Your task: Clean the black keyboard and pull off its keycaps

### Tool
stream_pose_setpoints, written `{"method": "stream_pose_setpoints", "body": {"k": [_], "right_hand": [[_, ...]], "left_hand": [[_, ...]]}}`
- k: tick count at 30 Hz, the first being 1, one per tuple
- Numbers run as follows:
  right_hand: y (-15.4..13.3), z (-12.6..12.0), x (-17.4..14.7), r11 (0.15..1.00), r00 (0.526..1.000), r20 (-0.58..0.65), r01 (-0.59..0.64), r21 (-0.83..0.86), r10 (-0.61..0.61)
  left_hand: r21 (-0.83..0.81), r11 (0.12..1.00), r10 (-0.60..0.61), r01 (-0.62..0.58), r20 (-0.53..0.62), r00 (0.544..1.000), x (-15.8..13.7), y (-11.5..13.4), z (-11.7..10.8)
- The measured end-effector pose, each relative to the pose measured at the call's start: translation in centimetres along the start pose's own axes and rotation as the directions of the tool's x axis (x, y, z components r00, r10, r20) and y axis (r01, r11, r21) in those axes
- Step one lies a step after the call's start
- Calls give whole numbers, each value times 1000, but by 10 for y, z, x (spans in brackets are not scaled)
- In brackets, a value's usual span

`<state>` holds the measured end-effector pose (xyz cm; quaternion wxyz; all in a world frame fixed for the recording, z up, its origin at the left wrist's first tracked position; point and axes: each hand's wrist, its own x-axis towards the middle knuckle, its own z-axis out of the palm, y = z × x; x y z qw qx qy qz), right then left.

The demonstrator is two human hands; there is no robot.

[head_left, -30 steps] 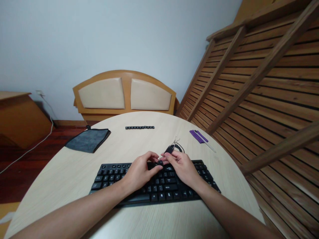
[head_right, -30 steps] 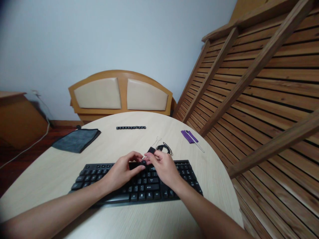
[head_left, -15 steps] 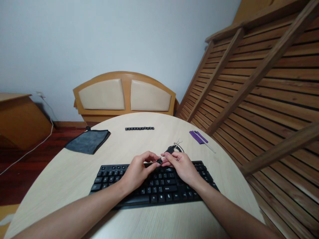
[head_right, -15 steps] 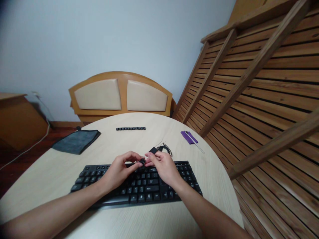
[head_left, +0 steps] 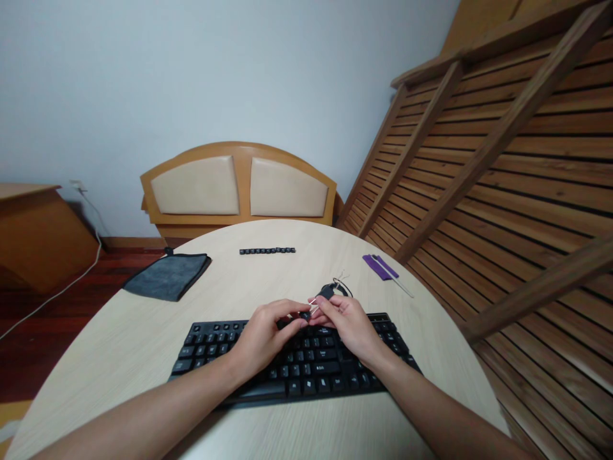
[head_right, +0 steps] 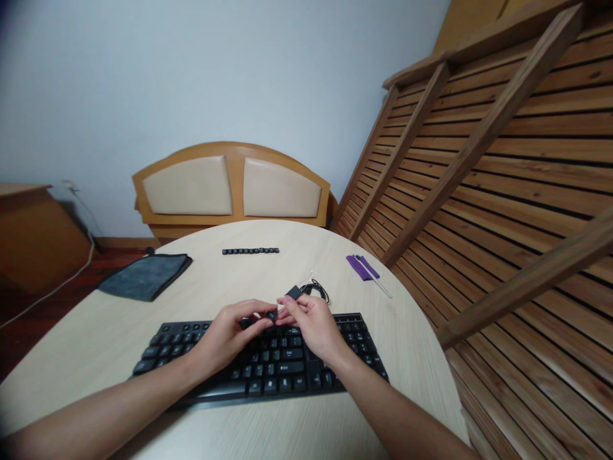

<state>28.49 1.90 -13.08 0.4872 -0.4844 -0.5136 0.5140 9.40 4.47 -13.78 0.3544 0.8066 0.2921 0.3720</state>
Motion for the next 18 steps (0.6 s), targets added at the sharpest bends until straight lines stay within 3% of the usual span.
{"method": "stream_pose_setpoints", "body": {"k": [8,18], "right_hand": [[-1,1,-3,998,997,30,-64,1,64],[-2,1,-2,1000,1000,22,-14,-10,15]], "left_hand": [[88,991,102,-101,-10,995,-3,2,-2],[191,973,130,-129,8,991,-5,-1,-5]]}}
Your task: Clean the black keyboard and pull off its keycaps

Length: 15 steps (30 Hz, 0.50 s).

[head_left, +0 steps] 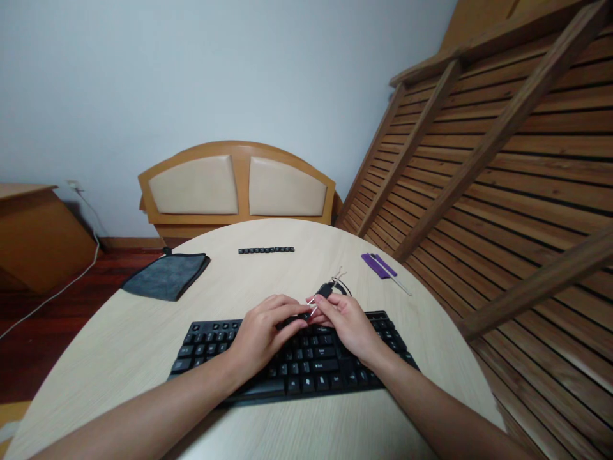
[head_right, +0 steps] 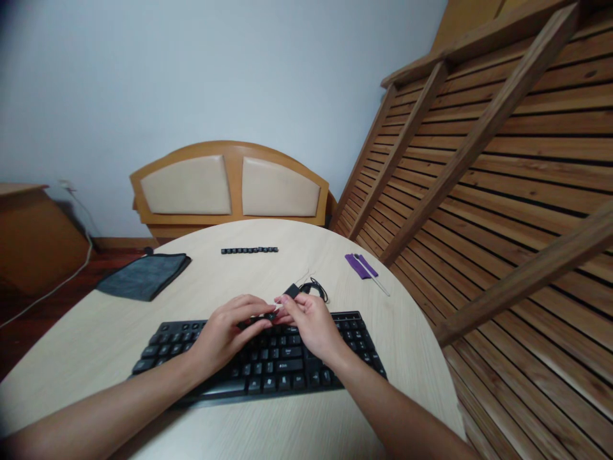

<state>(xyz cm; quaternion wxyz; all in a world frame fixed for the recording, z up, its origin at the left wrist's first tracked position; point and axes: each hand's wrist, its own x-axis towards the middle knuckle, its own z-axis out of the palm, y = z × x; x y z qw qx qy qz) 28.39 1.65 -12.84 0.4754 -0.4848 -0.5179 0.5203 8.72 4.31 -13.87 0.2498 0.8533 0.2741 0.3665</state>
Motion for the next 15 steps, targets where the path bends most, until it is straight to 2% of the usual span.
{"method": "stream_pose_setpoints", "body": {"k": [6,10,15], "right_hand": [[4,2,-1,999,999,-6,-34,41,34],[6,2,-1,996,997,-11,-71,54,72],[3,3,-1,997,998,9,-60,41,60]], "left_hand": [[33,999,-21,20,29,999,0,3,-3],[-25,999,34,-33,56,998,0,4,-3],[-66,996,63,-64,-18,998,1,6,-3]]}}
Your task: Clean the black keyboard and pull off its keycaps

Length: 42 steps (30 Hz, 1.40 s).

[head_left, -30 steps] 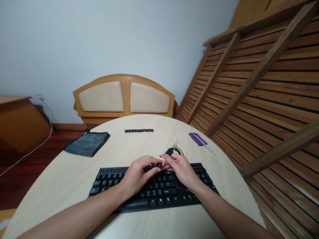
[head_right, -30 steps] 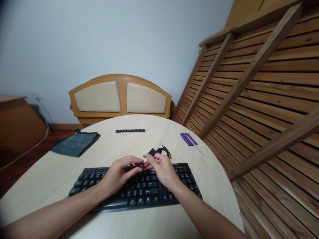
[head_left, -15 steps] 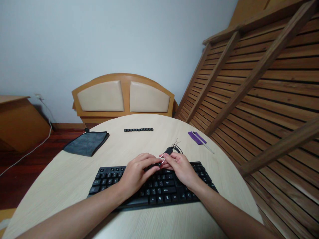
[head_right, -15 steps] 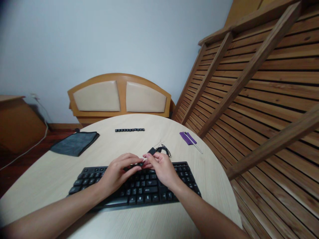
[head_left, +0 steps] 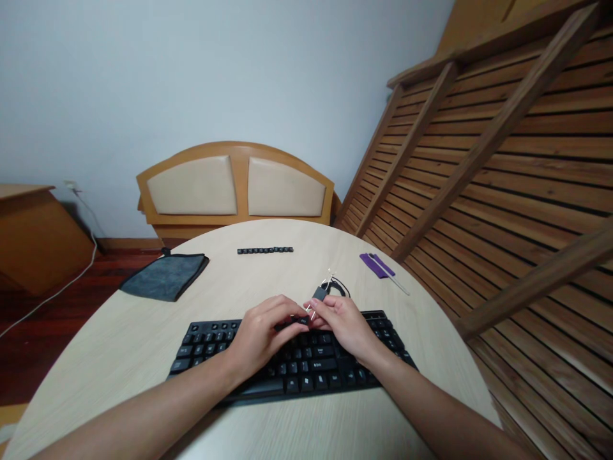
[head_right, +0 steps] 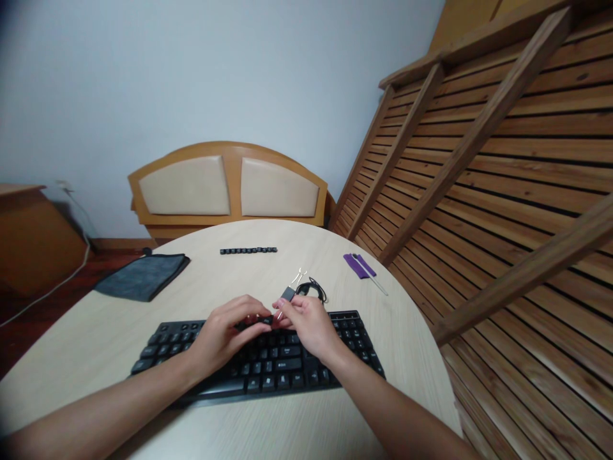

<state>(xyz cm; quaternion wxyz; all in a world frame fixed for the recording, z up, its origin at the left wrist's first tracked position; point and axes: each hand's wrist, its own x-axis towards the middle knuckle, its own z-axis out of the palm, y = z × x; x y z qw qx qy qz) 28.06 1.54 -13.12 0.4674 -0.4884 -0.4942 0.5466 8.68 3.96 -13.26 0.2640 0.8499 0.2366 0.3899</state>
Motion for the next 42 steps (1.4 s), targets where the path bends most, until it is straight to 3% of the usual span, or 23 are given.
{"method": "stream_pose_setpoints", "body": {"k": [5,9,13,16,23,32,42], "right_hand": [[-7,-1,-1,995,998,34,61,-79,-59],[-10,-5,0,993,999,15,51,-107,-50],[-10,-5,-1,991,999,34,46,-125,-42],[-8,-2,-4,986,998,54,47,-160,-39],[-4,1,-6,981,997,78,38,-193,-23],[-1,0,-6,982,998,61,9,-191,3],[0,0,-4,983,998,64,2,-182,10]], "left_hand": [[-49,989,-141,136,-113,984,11,-1,-7],[-54,966,-257,251,-161,953,41,-16,-17],[187,962,-170,199,-161,972,84,-48,-24],[462,864,-157,202,-134,978,112,-79,-21],[566,804,-171,181,-71,983,154,-131,-1],[624,753,-205,211,-83,975,165,-165,21],[657,693,-270,297,-145,952,161,-172,29]]}}
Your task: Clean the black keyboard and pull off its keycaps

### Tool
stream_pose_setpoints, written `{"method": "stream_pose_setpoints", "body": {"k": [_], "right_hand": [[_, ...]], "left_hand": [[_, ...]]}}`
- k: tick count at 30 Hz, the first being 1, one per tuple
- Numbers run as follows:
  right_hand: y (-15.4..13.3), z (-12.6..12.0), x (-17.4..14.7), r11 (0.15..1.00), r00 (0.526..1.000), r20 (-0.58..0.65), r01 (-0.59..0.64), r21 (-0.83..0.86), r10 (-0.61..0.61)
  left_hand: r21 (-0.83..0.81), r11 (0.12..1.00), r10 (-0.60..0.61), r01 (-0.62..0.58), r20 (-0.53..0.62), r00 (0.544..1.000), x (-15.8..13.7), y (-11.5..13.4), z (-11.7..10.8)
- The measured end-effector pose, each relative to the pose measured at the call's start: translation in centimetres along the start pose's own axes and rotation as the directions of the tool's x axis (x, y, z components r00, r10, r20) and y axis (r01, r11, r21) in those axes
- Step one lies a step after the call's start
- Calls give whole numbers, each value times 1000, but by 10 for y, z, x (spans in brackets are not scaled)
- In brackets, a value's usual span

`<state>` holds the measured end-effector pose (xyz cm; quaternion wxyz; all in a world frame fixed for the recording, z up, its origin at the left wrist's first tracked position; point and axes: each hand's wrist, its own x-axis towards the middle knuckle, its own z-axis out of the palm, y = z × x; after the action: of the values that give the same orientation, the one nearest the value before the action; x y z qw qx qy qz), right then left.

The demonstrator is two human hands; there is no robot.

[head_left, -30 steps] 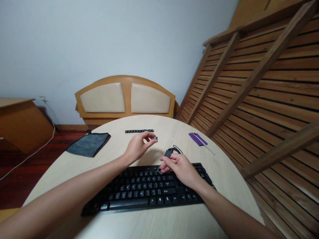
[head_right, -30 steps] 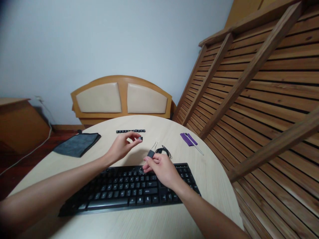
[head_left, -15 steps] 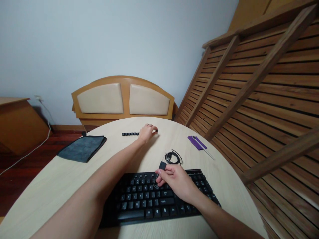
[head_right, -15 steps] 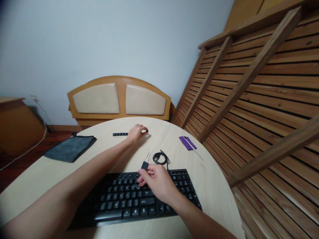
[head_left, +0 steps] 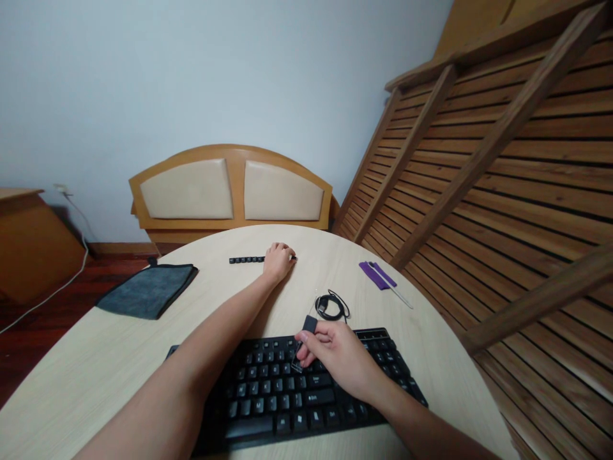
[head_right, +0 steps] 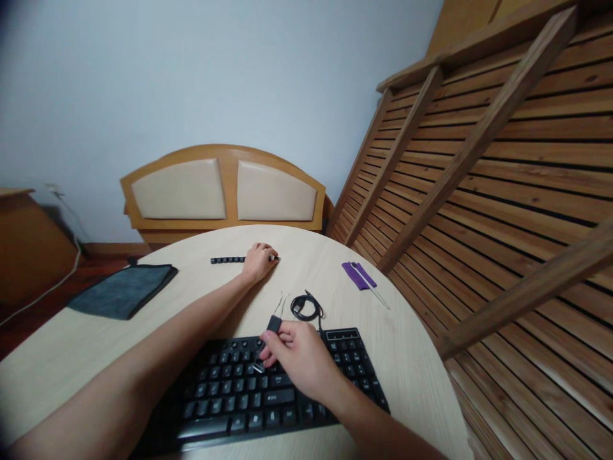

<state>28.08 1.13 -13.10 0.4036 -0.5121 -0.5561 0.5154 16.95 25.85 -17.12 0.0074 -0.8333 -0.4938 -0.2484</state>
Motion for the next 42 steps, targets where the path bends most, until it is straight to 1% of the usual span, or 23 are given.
{"method": "stream_pose_setpoints", "body": {"k": [10,17,22,25,27,30,33,34,35,36,37,40,42], "right_hand": [[-2,0,-1,1000,1000,12,-7,-1,7],[-3,0,-2,1000,1000,12,-14,-3,14],[0,0,0,1000,1000,19,20,15,-21],[0,-3,1,998,998,16,68,8,-68],[-2,-7,2,994,994,-7,107,-27,-107],[-6,-17,4,979,983,-58,167,-114,-174],[-7,-30,7,964,970,-97,203,-173,-222],[-7,-33,9,963,970,-104,201,-179,-222],[-6,-35,9,962,969,-108,199,-185,-222],[-6,-37,10,958,968,-106,200,-205,-225],[-6,-37,9,949,967,-100,206,-239,-235],[-6,-35,7,878,955,-62,239,-415,-289],[-8,-35,6,820,950,-23,257,-511,-313]], "left_hand": [[16,998,-64,64,27,998,0,1,-2],[-26,994,-108,109,34,994,-2,4,-3],[-127,984,-119,124,47,992,-2,7,-8],[-235,963,-123,130,44,991,-2,15,-19],[-330,934,-126,134,47,991,-6,25,-30],[-500,854,-109,142,94,990,-25,44,-50],[-637,757,-47,146,169,984,-61,63,-73],[-689,709,-17,154,201,979,-74,68,-80],[-791,577,23,203,264,964,-88,73,-85],[-846,472,54,247,308,950,-100,76,-90],[-869,412,72,275,332,940,-112,79,-93],[-904,278,107,326,366,924,-137,83,-96],[-919,219,104,327,355,929,-146,82,-95]]}}
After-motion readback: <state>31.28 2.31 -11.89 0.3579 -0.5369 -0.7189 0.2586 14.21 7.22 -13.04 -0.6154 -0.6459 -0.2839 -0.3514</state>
